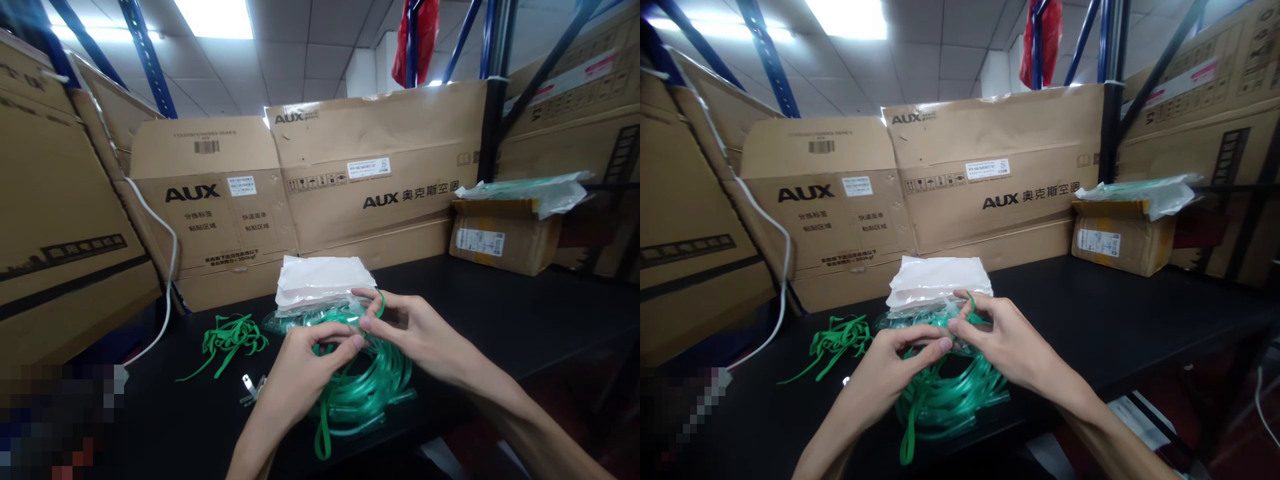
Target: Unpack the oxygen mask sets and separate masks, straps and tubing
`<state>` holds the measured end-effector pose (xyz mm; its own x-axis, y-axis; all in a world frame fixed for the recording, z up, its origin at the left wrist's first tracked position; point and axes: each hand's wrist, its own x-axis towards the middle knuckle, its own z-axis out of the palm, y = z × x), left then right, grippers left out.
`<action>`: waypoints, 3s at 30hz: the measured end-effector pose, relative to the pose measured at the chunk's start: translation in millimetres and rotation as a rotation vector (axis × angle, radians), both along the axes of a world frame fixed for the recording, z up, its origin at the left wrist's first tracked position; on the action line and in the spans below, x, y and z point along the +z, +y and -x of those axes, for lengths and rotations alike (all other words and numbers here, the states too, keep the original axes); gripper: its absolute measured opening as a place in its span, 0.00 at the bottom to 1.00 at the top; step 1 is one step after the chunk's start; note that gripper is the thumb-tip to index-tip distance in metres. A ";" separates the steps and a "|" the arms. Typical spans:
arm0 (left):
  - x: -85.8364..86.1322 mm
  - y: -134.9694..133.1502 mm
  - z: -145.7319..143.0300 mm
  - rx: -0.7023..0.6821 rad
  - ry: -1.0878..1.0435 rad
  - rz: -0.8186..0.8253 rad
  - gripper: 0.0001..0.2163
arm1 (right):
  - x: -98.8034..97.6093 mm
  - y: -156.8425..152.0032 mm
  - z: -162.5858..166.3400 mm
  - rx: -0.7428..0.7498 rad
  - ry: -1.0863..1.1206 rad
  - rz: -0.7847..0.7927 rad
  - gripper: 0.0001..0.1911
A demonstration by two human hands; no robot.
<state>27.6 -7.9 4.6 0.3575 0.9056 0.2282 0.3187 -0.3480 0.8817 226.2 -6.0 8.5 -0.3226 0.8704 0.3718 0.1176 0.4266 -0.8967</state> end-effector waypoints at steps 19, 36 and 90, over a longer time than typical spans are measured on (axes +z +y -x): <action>6.4 2.2 4.7 -0.036 -0.056 0.040 0.10 | -5.9 5.7 1.7 0.195 0.155 0.101 0.14; 4.3 -5.1 1.8 0.247 0.109 -0.159 0.09 | -6.9 9.3 2.1 0.064 0.102 -0.040 0.09; 1.5 7.6 14.0 0.277 0.273 -0.208 0.17 | -9.9 21.7 -7.5 0.213 0.241 0.131 0.16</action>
